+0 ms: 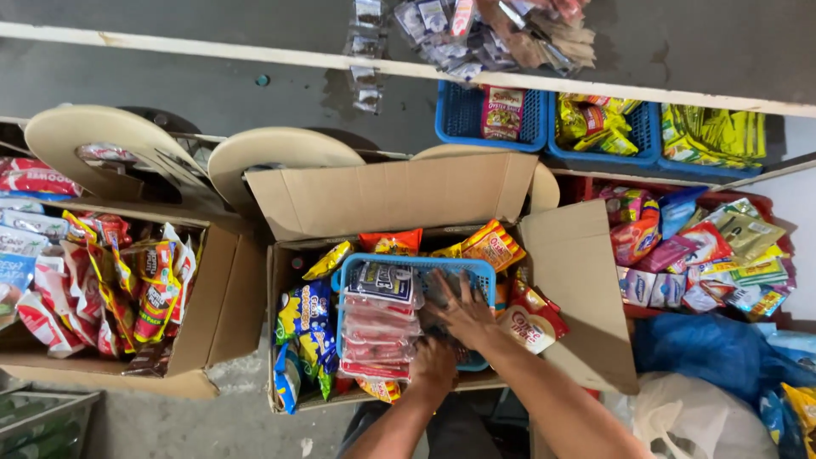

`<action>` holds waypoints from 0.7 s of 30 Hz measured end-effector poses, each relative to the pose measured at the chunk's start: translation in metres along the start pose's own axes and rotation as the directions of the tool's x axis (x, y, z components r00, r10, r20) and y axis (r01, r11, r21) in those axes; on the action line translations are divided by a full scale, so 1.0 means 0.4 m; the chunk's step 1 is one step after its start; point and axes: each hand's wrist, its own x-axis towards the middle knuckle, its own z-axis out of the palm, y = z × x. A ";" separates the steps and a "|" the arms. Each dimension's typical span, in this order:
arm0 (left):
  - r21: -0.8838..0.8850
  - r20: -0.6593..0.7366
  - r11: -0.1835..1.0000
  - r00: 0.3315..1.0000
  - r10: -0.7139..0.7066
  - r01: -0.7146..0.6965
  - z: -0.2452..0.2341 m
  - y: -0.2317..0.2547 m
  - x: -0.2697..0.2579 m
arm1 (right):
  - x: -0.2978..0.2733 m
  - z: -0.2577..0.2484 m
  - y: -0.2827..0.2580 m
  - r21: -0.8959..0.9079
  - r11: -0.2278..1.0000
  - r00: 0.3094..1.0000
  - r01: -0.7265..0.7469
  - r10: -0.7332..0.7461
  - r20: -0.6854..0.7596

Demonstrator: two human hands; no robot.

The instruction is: Sorting and arranging various snack packets from a box into a blue basket and onto a retail shelf.

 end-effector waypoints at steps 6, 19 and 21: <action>0.127 0.044 0.991 0.998 0.036 -0.042 -0.013 -0.002 0.049 | -0.030 -0.038 -0.037 -0.027 0.998 0.995 -0.063 0.065 0.071; -0.031 0.121 0.996 0.990 -0.076 0.080 -0.105 -0.001 -0.015 | -0.005 0.049 -0.001 0.078 0.997 1.000 0.012 -0.013 0.014; 0.018 -0.107 0.999 0.994 -0.034 0.036 0.012 -0.032 0.050 | -0.004 0.070 0.005 0.093 0.995 0.998 0.033 -0.028 -0.054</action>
